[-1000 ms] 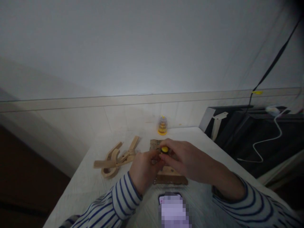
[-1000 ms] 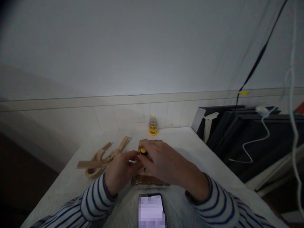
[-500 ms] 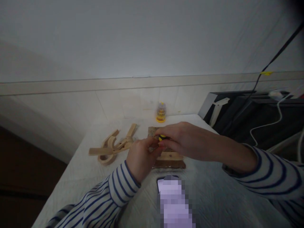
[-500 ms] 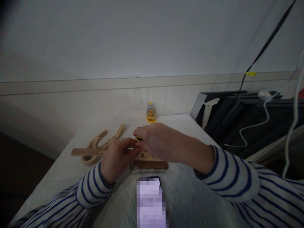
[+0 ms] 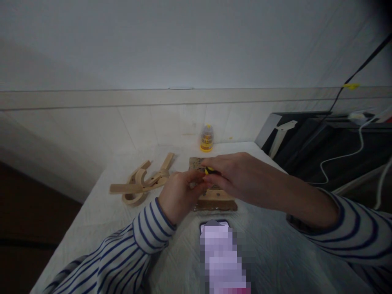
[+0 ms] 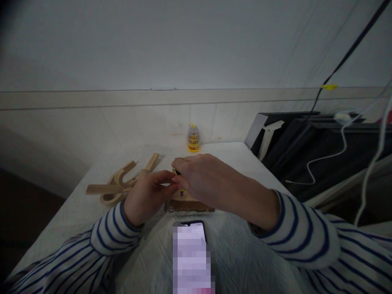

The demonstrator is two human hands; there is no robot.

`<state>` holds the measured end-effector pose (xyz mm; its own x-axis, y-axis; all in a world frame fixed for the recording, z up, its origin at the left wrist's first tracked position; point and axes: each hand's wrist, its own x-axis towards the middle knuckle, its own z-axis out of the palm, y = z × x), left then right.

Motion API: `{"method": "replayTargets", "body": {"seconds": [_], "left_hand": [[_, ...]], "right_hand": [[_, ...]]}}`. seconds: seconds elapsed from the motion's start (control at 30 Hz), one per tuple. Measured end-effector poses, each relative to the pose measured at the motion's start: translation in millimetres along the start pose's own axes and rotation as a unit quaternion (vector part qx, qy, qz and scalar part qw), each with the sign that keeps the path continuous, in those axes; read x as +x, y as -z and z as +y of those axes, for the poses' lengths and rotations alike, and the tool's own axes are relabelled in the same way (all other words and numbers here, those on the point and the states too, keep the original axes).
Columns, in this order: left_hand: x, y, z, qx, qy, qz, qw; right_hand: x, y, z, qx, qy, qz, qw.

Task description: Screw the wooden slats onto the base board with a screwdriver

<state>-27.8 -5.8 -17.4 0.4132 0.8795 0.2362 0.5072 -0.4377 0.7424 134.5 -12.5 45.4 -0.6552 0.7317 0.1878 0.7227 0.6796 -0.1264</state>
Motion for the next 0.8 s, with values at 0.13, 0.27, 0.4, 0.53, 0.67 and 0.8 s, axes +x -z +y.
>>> {"method": "replayTargets", "body": {"seconds": [0.13, 0.27, 0.4, 0.53, 0.67, 0.8], "left_hand": [[1.2, 2.2, -0.7, -0.017, -0.015, -0.023, 0.999], [1.8, 4.5, 1.8, -0.007, -0.021, -0.028, 0.999], [2.3, 6.1, 2.3, 0.007, -0.023, -0.034, 0.999], [2.9, 6.3, 0.5, -0.001, -0.034, -0.042, 0.999], [3.4, 5.9, -0.1, -0.008, -0.032, -0.053, 0.998], [3.1, 5.9, -0.2, -0.016, -0.035, -0.052, 0.998]], "right_hand": [[-1.7, -1.6, -0.4, -0.030, -0.002, 0.013, 0.999], [-2.1, -2.5, -1.1, -0.064, 0.000, 0.011, 0.998], [-2.0, -3.9, -2.2, -0.087, -0.001, 0.013, 0.996], [-3.1, -4.4, -3.8, -0.102, -0.010, 0.011, 0.995], [-4.7, -4.5, -4.9, -0.104, -0.022, 0.007, 0.994], [-4.1, -5.1, -6.8, -0.089, -0.033, 0.010, 0.995]]}}
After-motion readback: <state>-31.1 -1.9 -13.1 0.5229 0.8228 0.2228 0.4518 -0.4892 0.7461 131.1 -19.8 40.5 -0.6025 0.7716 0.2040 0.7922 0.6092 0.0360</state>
